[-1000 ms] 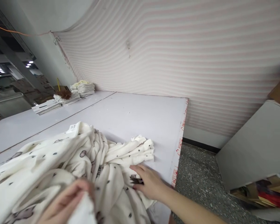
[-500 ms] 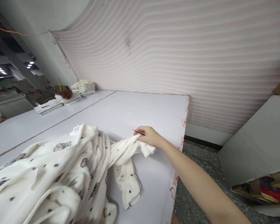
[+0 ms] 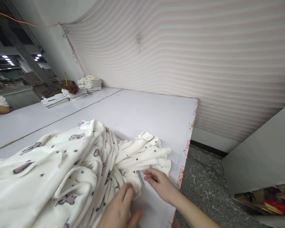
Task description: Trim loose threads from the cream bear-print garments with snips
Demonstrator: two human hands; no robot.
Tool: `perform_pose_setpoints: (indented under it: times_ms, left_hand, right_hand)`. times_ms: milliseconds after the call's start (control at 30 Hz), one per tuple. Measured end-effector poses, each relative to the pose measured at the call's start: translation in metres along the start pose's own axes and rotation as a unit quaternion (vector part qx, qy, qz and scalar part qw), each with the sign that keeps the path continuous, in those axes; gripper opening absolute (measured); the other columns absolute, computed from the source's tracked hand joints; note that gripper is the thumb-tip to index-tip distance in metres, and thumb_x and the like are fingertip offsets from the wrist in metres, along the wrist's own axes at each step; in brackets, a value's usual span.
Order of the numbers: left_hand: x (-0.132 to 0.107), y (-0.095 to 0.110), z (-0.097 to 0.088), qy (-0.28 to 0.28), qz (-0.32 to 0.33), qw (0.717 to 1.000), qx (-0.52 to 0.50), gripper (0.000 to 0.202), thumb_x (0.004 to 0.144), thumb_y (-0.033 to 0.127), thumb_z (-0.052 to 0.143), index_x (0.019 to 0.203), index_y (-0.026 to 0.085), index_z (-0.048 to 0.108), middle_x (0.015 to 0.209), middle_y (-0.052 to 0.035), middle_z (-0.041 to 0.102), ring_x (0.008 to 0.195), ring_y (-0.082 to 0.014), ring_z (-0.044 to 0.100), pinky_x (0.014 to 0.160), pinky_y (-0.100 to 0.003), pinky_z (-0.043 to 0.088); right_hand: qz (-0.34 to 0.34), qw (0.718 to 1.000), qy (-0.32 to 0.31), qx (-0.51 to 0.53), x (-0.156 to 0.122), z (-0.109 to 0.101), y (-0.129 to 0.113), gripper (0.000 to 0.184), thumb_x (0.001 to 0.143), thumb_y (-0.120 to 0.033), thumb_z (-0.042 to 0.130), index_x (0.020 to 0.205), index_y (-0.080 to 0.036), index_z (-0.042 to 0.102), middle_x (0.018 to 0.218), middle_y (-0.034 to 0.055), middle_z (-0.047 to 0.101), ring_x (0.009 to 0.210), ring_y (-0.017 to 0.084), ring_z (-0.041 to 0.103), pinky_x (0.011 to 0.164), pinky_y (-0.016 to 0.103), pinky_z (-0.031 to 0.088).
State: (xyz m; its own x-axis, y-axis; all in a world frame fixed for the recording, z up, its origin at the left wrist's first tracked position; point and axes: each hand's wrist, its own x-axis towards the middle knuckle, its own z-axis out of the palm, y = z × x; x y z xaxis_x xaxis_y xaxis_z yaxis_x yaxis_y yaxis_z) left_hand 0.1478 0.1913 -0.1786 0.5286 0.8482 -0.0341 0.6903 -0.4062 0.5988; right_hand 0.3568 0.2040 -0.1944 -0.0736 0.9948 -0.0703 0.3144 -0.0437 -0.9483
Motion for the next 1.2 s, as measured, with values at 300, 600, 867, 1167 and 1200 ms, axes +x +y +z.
perform_pose_setpoints:
  times_ms: [300, 600, 867, 1167, 1200]
  left_hand:
    - [0.035, 0.013, -0.007, 0.091, -0.111, 0.907, -0.397, 0.019, 0.091, 0.039, 0.039, 0.096, 0.023, 0.049, 0.082, -0.002, 0.062, 0.075, -0.0177, 0.063, 0.067, -0.027, 0.051]
    - [0.017, 0.021, -0.004, 0.175, -0.096, 0.926, -0.32, 0.034, 0.078, 0.028, 0.059, 0.112, 0.025, 0.056, 0.098, -0.0085, 0.061, 0.08, -0.0232, 0.059, 0.069, -0.034, 0.05]
    - [0.025, 0.029, -0.008, 0.186, 0.07, 0.955, -0.219, 0.013, 0.086, 0.018, 0.05, 0.073, 0.022, 0.051, 0.092, -0.0062, 0.065, 0.085, -0.0201, 0.059, 0.076, -0.028, 0.045]
    - [0.038, 0.023, -0.013, 0.088, -0.11, 0.849, -0.51, 0.028, 0.074, 0.043, 0.072, 0.081, 0.017, 0.065, 0.073, -0.0007, 0.065, 0.072, -0.0154, 0.058, 0.068, -0.024, 0.045]
    - [0.038, 0.023, -0.013, 0.079, -0.11, 0.844, -0.519, 0.028, 0.074, 0.044, 0.072, 0.081, 0.017, 0.065, 0.073, -0.0008, 0.065, 0.073, -0.0155, 0.058, 0.07, -0.024, 0.045]
  right_hand:
    - [0.008, 0.989, 0.088, 0.121, -0.027, 0.01, -0.006, 0.03, 0.088, -0.034, 0.054, 0.115, -0.021, 0.06, 0.122, 0.0093, 0.064, 0.115, 0.025, 0.058, 0.096, 0.036, 0.045]
    - [-0.021, 0.979, 0.147, 0.142, -0.026, 0.014, -0.027, 0.015, 0.087, -0.033, 0.056, 0.081, -0.02, 0.061, 0.075, 0.0002, 0.06, 0.073, 0.017, 0.057, 0.066, 0.024, 0.045]
    - [-0.027, 0.974, 0.201, 0.099, -0.023, 0.01, -0.031, 0.023, 0.09, -0.042, 0.051, 0.083, -0.021, 0.056, 0.072, -0.0002, 0.055, 0.064, 0.015, 0.052, 0.056, 0.022, 0.042]
    - [-0.166, 0.973, 0.159, -0.023, -0.025, 0.016, -0.035, 0.026, 0.08, -0.016, 0.058, 0.105, -0.026, 0.059, 0.099, 0.0053, 0.063, 0.089, 0.021, 0.062, 0.075, 0.028, 0.05]
    - [-0.17, 0.975, 0.139, -0.027, -0.026, 0.017, -0.035, 0.03, 0.08, -0.013, 0.056, 0.107, -0.027, 0.059, 0.101, 0.005, 0.064, 0.091, 0.021, 0.062, 0.077, 0.028, 0.049]
